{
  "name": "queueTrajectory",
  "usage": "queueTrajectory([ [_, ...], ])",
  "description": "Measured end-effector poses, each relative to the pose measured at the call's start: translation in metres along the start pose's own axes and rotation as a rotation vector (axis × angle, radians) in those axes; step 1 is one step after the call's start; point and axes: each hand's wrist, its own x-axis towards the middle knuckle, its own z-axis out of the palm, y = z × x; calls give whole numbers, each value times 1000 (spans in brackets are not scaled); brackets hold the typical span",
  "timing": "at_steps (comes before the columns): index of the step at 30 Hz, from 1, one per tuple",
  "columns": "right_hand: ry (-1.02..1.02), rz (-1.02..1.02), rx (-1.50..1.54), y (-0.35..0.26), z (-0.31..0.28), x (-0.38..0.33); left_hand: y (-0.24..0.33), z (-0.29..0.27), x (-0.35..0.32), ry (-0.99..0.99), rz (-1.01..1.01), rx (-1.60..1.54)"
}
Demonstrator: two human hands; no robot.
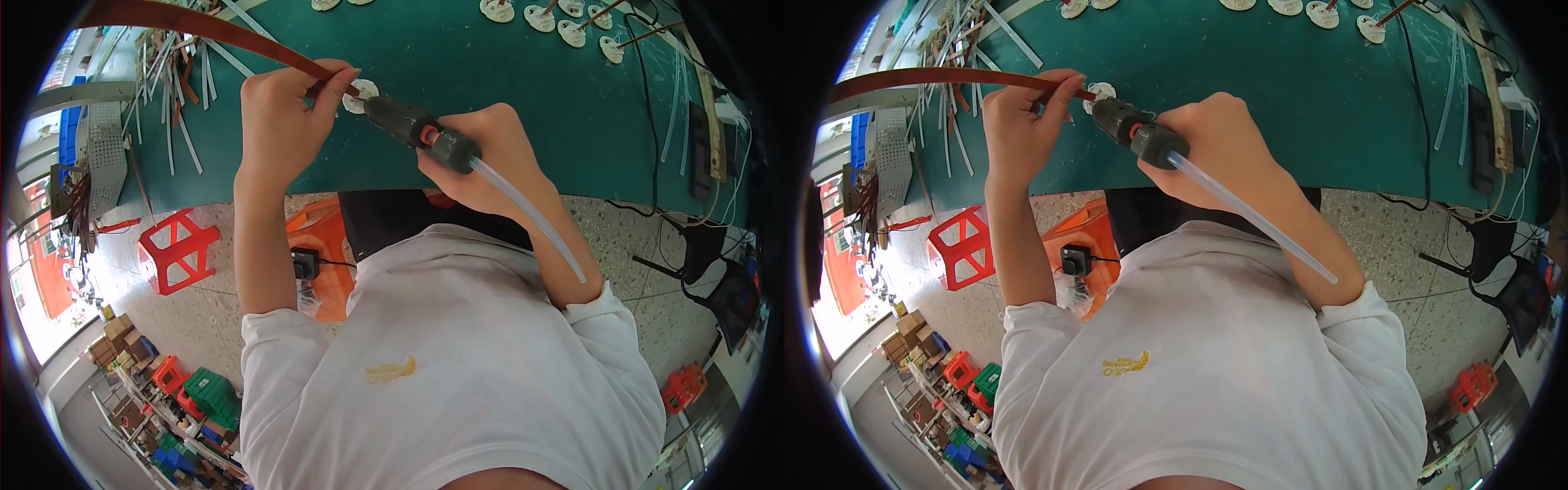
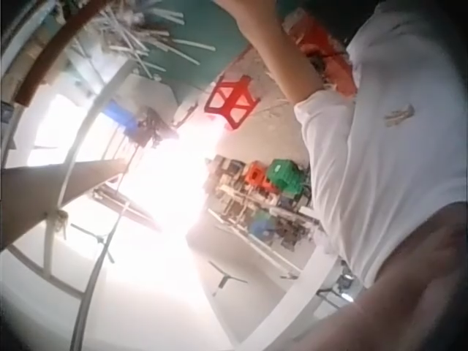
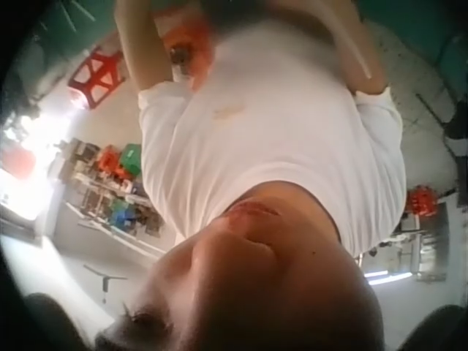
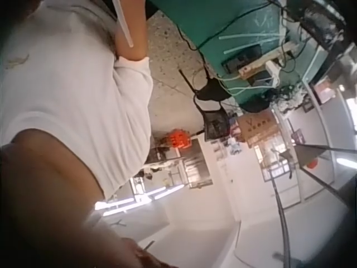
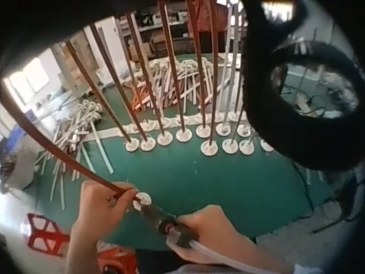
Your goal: Using a hot glue gun to attach sticks to round bases at a workbench.
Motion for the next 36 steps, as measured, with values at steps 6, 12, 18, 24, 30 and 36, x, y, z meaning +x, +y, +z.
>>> queueTrajectory([
  [6,37,25,0,0,0,-1,0,0,0,0,5,13],
  [12,35,39,-10,0,1,-3,2,-1,1,-2,0,5],
  [18,26,31,-27,-2,-1,-3,2,-1,1,-6,-7,4],
  [24,-27,96,-19,-9,-5,-4,5,-1,1,-1,0,-10],
  [30,-65,187,36,-19,-12,1,9,-3,3,-14,-19,-19],
  [36,24,201,-77,-12,-38,-13,19,-5,14,-9,25,5],
])
